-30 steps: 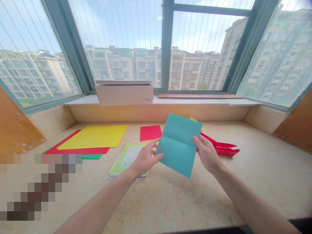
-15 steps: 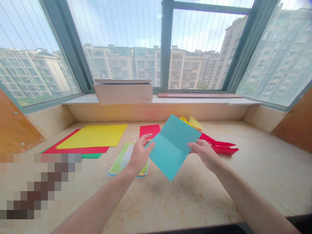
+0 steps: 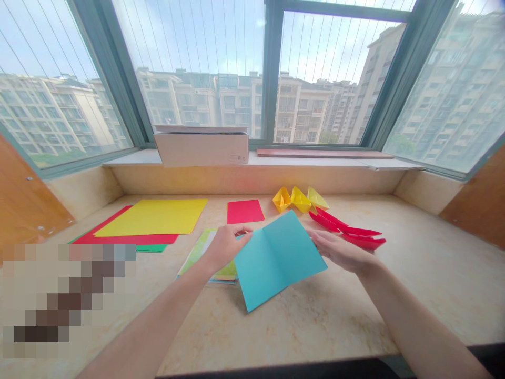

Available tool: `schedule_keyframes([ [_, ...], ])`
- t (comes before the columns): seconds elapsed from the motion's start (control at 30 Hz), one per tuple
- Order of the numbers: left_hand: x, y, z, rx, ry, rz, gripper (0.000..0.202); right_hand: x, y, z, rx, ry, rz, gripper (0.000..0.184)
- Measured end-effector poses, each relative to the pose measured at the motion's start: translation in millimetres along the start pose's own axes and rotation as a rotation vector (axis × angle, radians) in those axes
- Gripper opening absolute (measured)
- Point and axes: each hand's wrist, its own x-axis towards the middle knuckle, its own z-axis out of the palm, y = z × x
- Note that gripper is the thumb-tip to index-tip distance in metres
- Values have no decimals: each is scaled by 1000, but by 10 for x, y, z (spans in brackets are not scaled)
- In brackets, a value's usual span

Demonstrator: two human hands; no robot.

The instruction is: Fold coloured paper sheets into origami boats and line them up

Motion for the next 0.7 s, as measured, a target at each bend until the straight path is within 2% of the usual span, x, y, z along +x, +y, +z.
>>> schedule_keyframes([
  [0.1, -26, -16, 37, -29, -95, 52, 16, 39, -15, 41, 62, -71, 97, 41],
  [0.17, -28, -47, 44, 17, -144, 115, 18, 57, -35, 41, 76, -76, 105, 36],
  [0.33, 7, -133, 47, 401, -130, 312, 21, 116, -4, 97, 46, -51, 110, 31],
  [0.43, -15, -98, 133, 584, -172, 419, 28, 185, 108, 214, 27, 33, 92, 32],
  [0.53, -87, -38, 280, 639, -290, 453, 25, 257, 239, 316, -43, 178, 51, 35],
  [0.63, -160, -46, 397, 587, -425, 431, 28, 299, 323, 355, -170, 287, -27, 36],
  [0.7, -185, -92, 425, 488, -460, 409, 33, 303, 345, 348, -260, 286, -64, 38],
])
